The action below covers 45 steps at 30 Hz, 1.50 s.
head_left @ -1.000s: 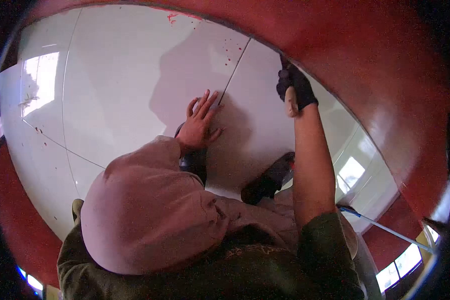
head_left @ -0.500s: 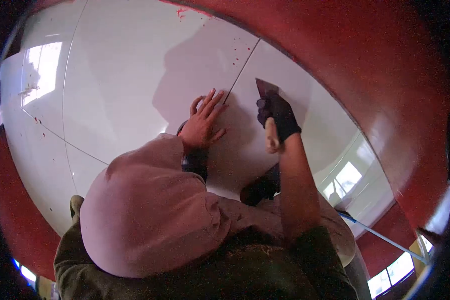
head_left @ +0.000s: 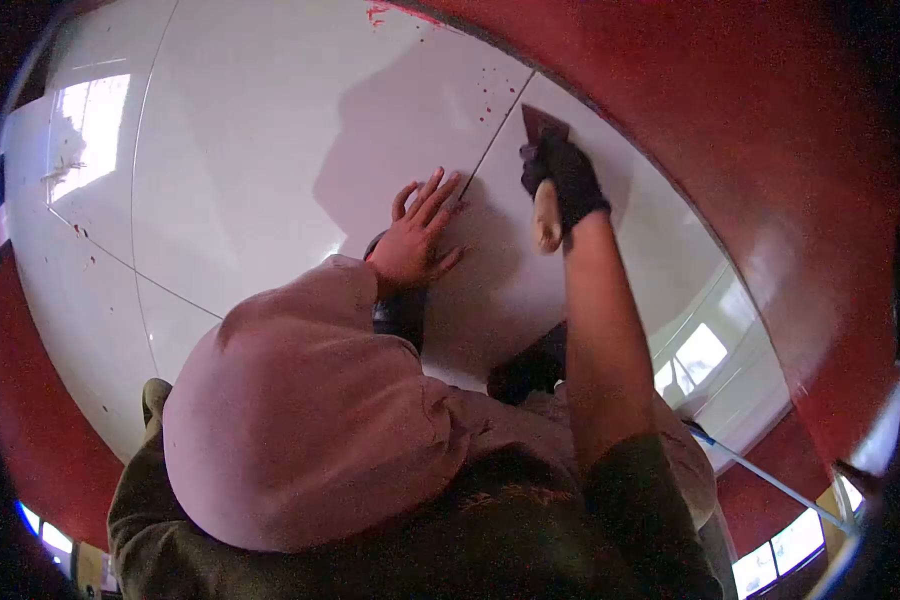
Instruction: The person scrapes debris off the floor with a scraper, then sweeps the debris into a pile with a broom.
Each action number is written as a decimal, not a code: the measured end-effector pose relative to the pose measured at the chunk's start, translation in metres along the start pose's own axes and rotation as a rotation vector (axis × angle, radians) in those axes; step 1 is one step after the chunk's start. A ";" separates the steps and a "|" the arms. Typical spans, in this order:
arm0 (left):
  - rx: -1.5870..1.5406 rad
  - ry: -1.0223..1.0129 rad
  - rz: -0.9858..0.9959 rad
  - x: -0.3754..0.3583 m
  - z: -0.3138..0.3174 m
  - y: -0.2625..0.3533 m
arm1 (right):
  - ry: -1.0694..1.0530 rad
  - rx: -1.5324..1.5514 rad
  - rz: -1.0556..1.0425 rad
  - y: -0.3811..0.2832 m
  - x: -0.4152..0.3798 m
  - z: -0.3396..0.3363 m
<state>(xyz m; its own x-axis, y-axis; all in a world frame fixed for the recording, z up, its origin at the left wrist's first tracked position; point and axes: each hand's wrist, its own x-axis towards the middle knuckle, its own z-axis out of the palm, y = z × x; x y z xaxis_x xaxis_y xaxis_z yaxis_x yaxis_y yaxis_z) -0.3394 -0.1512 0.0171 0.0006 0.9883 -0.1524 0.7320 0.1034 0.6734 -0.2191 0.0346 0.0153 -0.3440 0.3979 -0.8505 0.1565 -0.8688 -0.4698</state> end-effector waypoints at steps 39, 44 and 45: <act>-0.181 0.222 -0.103 0.002 -0.001 -0.002 | 0.008 -0.708 -0.142 0.062 0.013 0.021; -0.157 0.237 -0.041 0.022 -0.017 -0.011 | -0.020 -0.067 -0.008 0.052 -0.010 0.057; -0.157 0.236 -0.041 0.029 -0.020 -0.015 | -0.020 -0.066 -0.007 0.038 -0.008 0.061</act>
<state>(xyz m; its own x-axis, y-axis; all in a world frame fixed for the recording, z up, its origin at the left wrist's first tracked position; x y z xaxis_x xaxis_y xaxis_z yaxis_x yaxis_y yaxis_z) -0.3642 -0.1215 0.0174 -0.1993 0.9797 -0.0213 0.6137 0.1417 0.7767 -0.2665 -0.0194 0.0192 -0.3635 0.3977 -0.8424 0.2145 -0.8443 -0.4911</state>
